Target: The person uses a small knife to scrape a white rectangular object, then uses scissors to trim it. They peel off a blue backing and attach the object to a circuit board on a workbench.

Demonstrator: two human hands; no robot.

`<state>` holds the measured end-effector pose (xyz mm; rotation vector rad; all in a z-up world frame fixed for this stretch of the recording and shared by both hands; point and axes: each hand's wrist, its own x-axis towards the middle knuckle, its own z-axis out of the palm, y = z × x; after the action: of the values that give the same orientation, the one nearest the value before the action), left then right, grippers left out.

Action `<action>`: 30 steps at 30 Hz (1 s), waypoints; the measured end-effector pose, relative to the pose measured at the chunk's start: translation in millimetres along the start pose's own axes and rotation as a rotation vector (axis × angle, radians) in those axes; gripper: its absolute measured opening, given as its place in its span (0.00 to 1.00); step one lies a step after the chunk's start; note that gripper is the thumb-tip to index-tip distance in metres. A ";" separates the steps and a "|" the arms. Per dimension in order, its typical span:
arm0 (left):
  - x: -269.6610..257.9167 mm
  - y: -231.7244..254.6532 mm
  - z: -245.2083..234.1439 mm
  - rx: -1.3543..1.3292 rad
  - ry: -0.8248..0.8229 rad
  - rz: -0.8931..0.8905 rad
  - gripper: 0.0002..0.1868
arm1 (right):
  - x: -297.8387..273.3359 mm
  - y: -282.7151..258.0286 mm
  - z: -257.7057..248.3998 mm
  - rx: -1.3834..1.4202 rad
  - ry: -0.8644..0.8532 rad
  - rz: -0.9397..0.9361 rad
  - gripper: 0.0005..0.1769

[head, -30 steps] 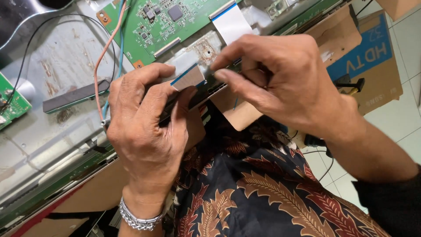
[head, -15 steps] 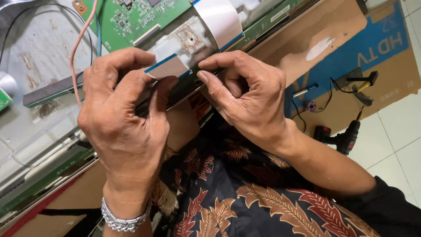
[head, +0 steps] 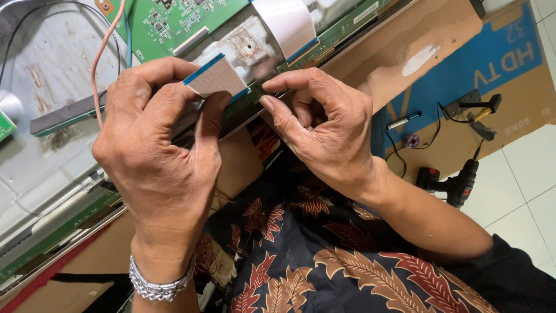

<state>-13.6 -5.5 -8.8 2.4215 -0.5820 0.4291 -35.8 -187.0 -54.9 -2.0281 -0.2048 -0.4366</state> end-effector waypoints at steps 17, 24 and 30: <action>0.1 0.7 -1.4 0.011 -0.020 -0.043 0.09 | 2.5 0.3 -2.5 0.009 -0.029 0.028 0.06; 1.7 2.4 -1.6 0.003 -0.031 -0.053 0.09 | 2.2 2.3 -4.8 0.001 -0.035 0.026 0.06; 2.4 2.2 -2.0 0.010 -0.033 -0.044 0.08 | 2.9 1.7 -5.9 0.028 -0.042 0.048 0.05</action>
<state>-12.9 -6.6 -5.2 2.4504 -0.5406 0.3745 -34.0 -193.1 -52.6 -2.0121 -0.1859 -0.3595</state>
